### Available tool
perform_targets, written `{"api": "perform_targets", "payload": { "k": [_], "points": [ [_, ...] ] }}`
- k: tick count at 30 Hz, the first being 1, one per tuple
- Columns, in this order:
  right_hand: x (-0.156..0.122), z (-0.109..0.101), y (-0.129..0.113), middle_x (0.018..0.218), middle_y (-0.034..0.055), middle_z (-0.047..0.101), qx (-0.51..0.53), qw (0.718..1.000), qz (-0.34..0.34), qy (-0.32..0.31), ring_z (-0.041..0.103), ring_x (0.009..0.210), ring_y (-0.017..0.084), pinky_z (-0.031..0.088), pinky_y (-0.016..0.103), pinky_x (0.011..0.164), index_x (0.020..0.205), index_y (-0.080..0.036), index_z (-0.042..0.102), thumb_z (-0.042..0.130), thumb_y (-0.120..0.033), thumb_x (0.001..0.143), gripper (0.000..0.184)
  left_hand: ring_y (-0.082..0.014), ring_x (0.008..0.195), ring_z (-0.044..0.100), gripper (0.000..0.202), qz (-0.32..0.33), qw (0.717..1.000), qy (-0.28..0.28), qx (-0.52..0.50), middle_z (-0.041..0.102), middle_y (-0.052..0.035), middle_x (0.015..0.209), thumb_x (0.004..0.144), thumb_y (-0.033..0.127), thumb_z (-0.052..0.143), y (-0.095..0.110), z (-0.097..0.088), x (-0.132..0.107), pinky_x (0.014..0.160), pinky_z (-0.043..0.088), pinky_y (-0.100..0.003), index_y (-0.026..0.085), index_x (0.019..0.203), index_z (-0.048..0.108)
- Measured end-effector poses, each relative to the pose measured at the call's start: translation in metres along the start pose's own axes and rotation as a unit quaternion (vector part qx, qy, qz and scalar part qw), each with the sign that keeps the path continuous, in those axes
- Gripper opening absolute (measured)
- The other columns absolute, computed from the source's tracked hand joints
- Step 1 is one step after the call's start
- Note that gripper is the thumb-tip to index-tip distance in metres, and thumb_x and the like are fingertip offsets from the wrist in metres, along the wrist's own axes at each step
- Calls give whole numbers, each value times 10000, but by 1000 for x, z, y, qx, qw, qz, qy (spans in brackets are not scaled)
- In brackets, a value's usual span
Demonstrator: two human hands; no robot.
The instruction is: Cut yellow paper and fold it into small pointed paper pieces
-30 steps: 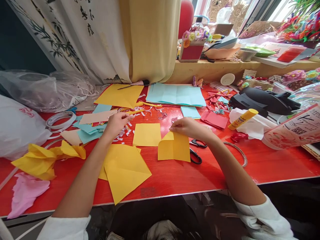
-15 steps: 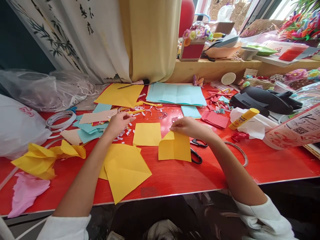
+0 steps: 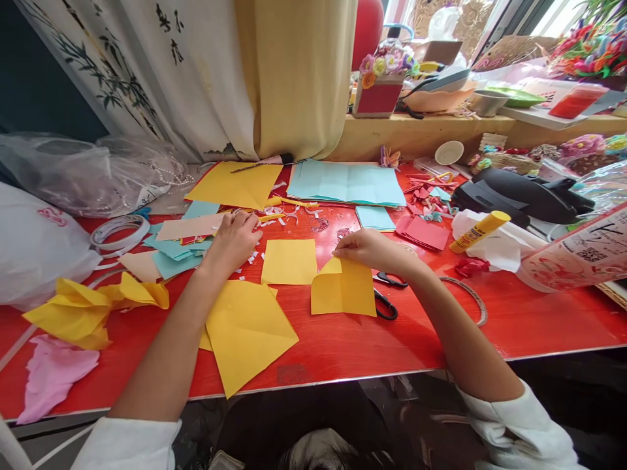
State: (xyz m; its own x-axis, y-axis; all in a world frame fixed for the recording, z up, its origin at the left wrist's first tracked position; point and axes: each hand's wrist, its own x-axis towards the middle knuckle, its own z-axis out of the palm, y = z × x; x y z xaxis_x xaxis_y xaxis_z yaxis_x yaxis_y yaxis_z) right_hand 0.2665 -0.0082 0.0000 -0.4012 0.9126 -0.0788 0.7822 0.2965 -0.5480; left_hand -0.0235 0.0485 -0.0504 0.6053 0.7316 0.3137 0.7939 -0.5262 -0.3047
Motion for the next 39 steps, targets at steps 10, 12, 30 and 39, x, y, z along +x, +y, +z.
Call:
{"api": "perform_targets", "payload": {
  "k": [10, 12, 30, 39],
  "points": [
    [1, 1, 2, 809, 55, 679, 5, 1000, -1, -1, 541, 683, 145, 360, 251, 597, 765, -131, 677, 489, -272, 812, 240, -299, 1037, 440, 307, 16, 999, 4, -43, 622, -78, 998, 756, 75, 468, -9, 0, 1, 830, 291, -444, 240, 761, 727],
    [1, 1, 3, 793, 50, 670, 9, 1000, 0, -1, 527, 670, 139, 352, 251, 592, 756, -134, 668, 490, -275, 813, 234, -283, 1023, 450, 301, 1, 997, 15, -74, 633, -60, 939, 740, 64, 479, -9, -4, 1, 841, 286, -436, 244, 692, 716],
    [-4, 4, -14, 606, -4, 509, 137, 986, -42, 84, 383, 559, 86, 267, 242, 502, 692, -131, 614, 498, -456, 857, 383, -122, 684, 510, 324, -185, 690, -167, -680, 592, 7, 734, 768, 476, 589, 93, -66, 15, 616, 360, -230, 164, 816, 665],
    [-5, 6, -16, 706, 29, 617, 172, 980, -25, 92, 475, 631, 101, 325, 243, 561, 740, -127, 655, 563, -409, 817, 307, -79, 574, 333, 311, -217, 684, -142, -682, 406, 46, 616, 751, 451, 606, 98, -63, 14, 536, 252, -222, 155, 660, 572]
  ]
}}
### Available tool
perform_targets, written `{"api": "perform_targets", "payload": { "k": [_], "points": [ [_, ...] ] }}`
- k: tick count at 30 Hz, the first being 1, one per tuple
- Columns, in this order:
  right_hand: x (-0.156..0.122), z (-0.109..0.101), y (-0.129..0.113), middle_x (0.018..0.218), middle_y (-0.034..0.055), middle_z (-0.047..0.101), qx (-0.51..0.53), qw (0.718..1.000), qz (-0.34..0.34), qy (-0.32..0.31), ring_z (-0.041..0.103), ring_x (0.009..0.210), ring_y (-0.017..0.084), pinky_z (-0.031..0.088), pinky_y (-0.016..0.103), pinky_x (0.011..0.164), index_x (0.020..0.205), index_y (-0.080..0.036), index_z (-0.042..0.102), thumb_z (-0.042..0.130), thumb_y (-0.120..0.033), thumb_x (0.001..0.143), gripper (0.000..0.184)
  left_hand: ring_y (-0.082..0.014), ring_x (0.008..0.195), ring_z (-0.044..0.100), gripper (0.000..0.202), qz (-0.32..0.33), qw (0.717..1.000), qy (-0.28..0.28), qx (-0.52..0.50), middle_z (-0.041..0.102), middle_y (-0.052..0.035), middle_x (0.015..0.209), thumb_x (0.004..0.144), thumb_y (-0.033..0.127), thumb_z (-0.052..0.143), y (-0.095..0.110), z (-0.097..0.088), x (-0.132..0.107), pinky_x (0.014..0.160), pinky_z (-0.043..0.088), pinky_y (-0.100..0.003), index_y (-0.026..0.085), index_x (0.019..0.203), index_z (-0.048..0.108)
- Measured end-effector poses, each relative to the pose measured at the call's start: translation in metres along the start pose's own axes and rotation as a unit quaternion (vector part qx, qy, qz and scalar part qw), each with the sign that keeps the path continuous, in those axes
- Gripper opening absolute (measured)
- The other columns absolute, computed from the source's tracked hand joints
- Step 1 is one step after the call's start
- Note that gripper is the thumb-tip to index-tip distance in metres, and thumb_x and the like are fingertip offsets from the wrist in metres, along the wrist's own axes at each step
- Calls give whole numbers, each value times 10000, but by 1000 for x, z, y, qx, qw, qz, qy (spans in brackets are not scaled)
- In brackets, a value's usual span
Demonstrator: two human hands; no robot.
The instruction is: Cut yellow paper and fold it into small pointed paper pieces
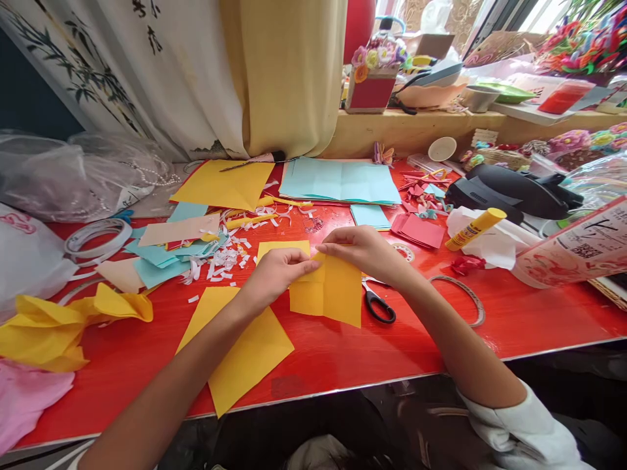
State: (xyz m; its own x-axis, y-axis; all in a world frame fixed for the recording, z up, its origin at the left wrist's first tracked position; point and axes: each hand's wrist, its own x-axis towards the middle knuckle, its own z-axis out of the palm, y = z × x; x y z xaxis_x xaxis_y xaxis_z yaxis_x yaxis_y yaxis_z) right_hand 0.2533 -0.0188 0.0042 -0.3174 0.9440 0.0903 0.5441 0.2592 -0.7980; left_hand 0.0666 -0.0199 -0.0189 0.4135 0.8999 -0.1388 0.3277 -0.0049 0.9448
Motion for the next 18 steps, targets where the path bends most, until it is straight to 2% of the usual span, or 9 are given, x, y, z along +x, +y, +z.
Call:
{"api": "perform_targets", "payload": {
  "k": [7, 12, 18],
  "points": [
    [0, -1, 0, 677, 13, 580, -13, 999, -14, -41, 457, 630, 99, 306, 244, 545, 710, -133, 628, 559, -403, 818, 299, -88, 607, 372, 287, 5, 1000, -4, 20, 452, 34, 654, 765, 433, 584, -1, 2, 1, 552, 267, -220, 152, 711, 599],
    [0, -1, 1, 600, -12, 484, -21, 999, -18, -34, 375, 567, 83, 256, 250, 511, 654, -137, 582, 542, -446, 826, 356, -89, 592, 377, 269, 3, 999, -34, 17, 445, 35, 637, 746, 410, 608, 2, 1, -1, 556, 282, -220, 151, 678, 578],
    [0, 1, 4, 558, -28, 388, -19, 999, -15, -24, 316, 529, 76, 212, 260, 493, 587, -152, 503, 524, -498, 829, 422, -103, 608, 450, 287, -13, 998, -59, -26, 517, 18, 666, 755, 435, 598, 3, -1, -3, 573, 339, -221, 152, 710, 603]
  ]
}}
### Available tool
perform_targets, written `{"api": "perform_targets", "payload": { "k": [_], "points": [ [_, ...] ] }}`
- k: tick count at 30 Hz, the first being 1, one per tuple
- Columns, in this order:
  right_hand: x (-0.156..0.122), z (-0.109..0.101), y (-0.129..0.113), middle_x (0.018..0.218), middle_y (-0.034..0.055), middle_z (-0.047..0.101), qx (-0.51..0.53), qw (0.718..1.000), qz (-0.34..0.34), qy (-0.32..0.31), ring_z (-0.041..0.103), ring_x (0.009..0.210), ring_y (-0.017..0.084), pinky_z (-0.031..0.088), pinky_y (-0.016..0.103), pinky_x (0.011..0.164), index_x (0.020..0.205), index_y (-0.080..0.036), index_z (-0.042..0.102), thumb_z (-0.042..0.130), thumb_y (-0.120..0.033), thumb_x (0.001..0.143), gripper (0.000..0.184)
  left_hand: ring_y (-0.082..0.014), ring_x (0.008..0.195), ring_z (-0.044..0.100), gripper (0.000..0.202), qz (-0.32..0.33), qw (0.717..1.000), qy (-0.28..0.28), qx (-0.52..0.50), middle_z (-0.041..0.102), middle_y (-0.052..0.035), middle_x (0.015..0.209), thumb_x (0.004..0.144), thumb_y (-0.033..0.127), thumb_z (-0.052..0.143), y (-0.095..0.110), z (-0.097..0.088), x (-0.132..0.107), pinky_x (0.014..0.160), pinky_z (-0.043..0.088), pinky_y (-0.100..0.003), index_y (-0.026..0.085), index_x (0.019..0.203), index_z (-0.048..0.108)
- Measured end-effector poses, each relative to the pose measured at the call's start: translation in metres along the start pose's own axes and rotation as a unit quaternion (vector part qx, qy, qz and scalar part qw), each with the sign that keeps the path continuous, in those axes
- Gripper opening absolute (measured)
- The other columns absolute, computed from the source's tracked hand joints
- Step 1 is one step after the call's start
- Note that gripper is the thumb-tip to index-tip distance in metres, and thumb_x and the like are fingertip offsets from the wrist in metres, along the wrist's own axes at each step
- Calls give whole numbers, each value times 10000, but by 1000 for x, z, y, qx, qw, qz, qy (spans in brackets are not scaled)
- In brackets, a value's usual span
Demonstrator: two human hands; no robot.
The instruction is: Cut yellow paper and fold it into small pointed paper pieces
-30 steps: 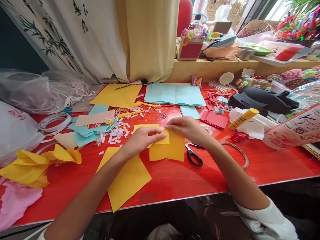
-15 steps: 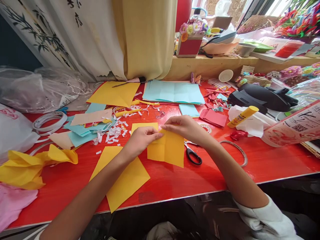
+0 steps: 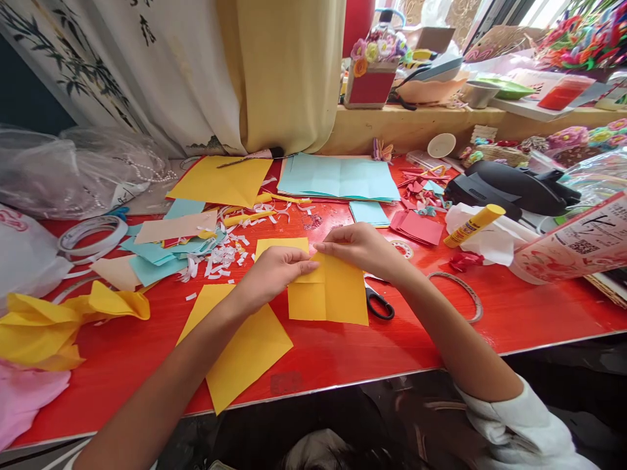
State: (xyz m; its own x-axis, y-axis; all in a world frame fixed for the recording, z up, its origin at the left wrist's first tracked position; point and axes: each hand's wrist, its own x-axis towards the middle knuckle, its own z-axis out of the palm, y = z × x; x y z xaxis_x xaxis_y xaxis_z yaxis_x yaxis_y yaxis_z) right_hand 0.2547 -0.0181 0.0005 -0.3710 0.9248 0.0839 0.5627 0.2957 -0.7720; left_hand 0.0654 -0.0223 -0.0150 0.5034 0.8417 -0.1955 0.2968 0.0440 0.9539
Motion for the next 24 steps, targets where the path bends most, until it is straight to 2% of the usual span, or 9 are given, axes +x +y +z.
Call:
{"api": "perform_targets", "payload": {
  "k": [5, 8, 13, 19, 22, 24],
  "points": [
    [1, 1, -2, 546, -30, 383, -11, 1000, -5, -5, 301, 535, 79, 215, 258, 488, 568, -153, 502, 545, -499, 813, 427, -108, 639, 481, 279, -11, 1000, -18, -14, 557, 19, 701, 701, 429, 661, -1, 2, 2, 601, 356, -224, 158, 758, 629],
    [1, 1, -3, 554, -24, 425, -2, 1000, 2, -8, 324, 542, 80, 234, 250, 485, 585, -146, 535, 556, -489, 805, 408, -90, 571, 397, 295, -22, 1000, -4, 19, 464, 33, 625, 704, 433, 654, -1, 3, 2, 541, 291, -224, 148, 675, 581],
    [1, 3, -1, 681, 23, 577, 32, 999, 13, 5, 459, 609, 99, 301, 238, 520, 723, -132, 609, 571, -474, 796, 352, -74, 526, 278, 353, -35, 999, -9, 33, 318, 50, 581, 723, 407, 631, 0, 5, 0, 498, 211, -230, 163, 578, 421],
    [1, 5, 1, 615, 0, 498, -8, 1000, 10, 13, 396, 557, 85, 250, 244, 496, 653, -138, 548, 524, -474, 836, 383, -68, 509, 248, 397, -28, 999, -20, 28, 271, 58, 571, 722, 407, 633, 0, 5, 1, 484, 197, -229, 172, 560, 357],
    [1, 6, 1, 604, -5, 484, -19, 1000, 5, 17, 378, 549, 83, 238, 246, 491, 636, -142, 539, 512, -479, 841, 396, -65, 498, 259, 405, -28, 999, -19, 20, 280, 62, 556, 712, 405, 644, 1, 5, 0, 480, 206, -225, 170, 548, 358],
    [1, 5, 0, 622, 4, 517, -12, 1000, 6, 11, 401, 564, 90, 258, 245, 502, 658, -138, 571, 530, -474, 828, 379, -73, 517, 338, 357, -38, 999, -21, 5, 367, 53, 572, 706, 417, 649, 1, 4, 0, 502, 262, -221, 163, 576, 435]
  ]
}}
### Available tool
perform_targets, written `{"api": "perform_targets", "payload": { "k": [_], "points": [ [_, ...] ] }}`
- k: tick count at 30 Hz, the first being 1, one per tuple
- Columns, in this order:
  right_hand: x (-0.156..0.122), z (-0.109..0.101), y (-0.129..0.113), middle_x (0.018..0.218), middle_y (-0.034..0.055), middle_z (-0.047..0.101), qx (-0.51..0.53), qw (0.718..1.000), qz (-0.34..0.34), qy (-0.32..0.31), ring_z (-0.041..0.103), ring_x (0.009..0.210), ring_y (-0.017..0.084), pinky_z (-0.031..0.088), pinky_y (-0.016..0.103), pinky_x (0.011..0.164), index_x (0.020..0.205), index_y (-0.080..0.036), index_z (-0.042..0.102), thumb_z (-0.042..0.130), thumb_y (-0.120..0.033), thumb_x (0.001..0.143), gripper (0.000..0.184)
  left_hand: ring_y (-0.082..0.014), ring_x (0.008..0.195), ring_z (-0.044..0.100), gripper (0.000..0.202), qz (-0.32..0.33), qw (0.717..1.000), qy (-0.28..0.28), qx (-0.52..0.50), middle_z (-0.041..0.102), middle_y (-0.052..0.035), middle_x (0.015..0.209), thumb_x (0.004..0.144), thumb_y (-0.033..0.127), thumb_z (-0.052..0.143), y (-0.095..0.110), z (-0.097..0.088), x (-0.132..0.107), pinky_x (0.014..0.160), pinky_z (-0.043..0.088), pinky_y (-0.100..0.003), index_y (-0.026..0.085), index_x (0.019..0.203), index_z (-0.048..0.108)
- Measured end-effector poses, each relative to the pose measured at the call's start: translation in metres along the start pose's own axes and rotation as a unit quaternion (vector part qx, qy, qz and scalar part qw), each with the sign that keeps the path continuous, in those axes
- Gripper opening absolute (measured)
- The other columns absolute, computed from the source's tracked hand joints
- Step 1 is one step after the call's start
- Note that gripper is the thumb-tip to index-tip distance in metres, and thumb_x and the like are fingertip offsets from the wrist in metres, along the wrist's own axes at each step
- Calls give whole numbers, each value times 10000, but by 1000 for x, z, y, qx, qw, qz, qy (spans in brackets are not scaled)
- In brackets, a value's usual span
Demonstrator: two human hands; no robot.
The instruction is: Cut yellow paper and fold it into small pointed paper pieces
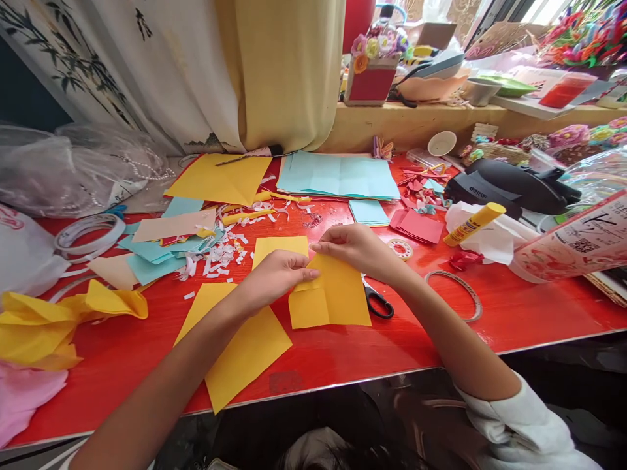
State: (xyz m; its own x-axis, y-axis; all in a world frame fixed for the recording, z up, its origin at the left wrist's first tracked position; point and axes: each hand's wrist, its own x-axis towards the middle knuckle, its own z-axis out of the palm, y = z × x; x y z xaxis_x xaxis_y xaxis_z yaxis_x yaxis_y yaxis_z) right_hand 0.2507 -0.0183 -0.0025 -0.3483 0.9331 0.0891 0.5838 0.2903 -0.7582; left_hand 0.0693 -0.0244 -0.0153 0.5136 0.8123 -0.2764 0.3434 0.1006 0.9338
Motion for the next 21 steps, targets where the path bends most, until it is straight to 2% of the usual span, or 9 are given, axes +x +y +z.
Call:
{"api": "perform_targets", "payload": {
  "k": [4, 7, 12, 15, 18, 21],
  "points": [
    [0, -2, -2, 729, 41, 614, 33, 999, -21, -20, 498, 669, 120, 326, 245, 578, 749, -129, 633, 549, -435, 821, 325, -116, 622, 491, 315, -12, 1000, -8, -10, 541, 13, 683, 703, 464, 640, -2, 0, 1, 593, 369, -241, 154, 709, 584],
    [0, -3, -2, 674, 21, 575, 14, 999, -25, -16, 456, 626, 105, 291, 245, 546, 738, -128, 632, 519, -423, 843, 333, -125, 648, 502, 316, 12, 1000, 7, 8, 565, 6, 707, 712, 469, 630, -3, 0, 3, 597, 367, -233, 157, 764, 621],
    [-1, -2, -2, 588, -9, 477, 0, 1000, -12, -13, 363, 559, 85, 234, 252, 499, 659, -130, 604, 518, -433, 841, 364, -110, 612, 466, 294, 50, 997, 61, 22, 555, 12, 669, 755, 450, 593, -5, 2, 3, 567, 340, -220, 164, 775, 660],
    [-1, -2, -2, 641, 9, 544, 12, 1000, -17, -16, 424, 594, 93, 274, 246, 524, 696, -132, 622, 537, -432, 828, 338, -107, 570, 441, 307, 50, 995, 73, 40, 526, 13, 628, 771, 454, 566, -4, 3, 2, 538, 322, -227, 161, 732, 650],
    [-1, -1, -1, 700, 29, 598, 15, 999, -29, -19, 482, 643, 108, 308, 245, 560, 743, -131, 641, 542, -428, 827, 324, -97, 529, 377, 314, 52, 994, 70, 64, 438, 26, 576, 788, 445, 536, -3, 3, 1, 508, 276, -229, 160, 670, 592],
    [0, 0, 0, 641, 16, 558, 0, 1000, -22, 6, 439, 598, 98, 288, 247, 540, 699, -130, 624, 528, -449, 834, 359, -93, 550, 369, 283, 55, 997, 35, 49, 410, 35, 601, 777, 425, 557, -2, 3, 2, 525, 280, -223, 168, 661, 529]
  ]
}}
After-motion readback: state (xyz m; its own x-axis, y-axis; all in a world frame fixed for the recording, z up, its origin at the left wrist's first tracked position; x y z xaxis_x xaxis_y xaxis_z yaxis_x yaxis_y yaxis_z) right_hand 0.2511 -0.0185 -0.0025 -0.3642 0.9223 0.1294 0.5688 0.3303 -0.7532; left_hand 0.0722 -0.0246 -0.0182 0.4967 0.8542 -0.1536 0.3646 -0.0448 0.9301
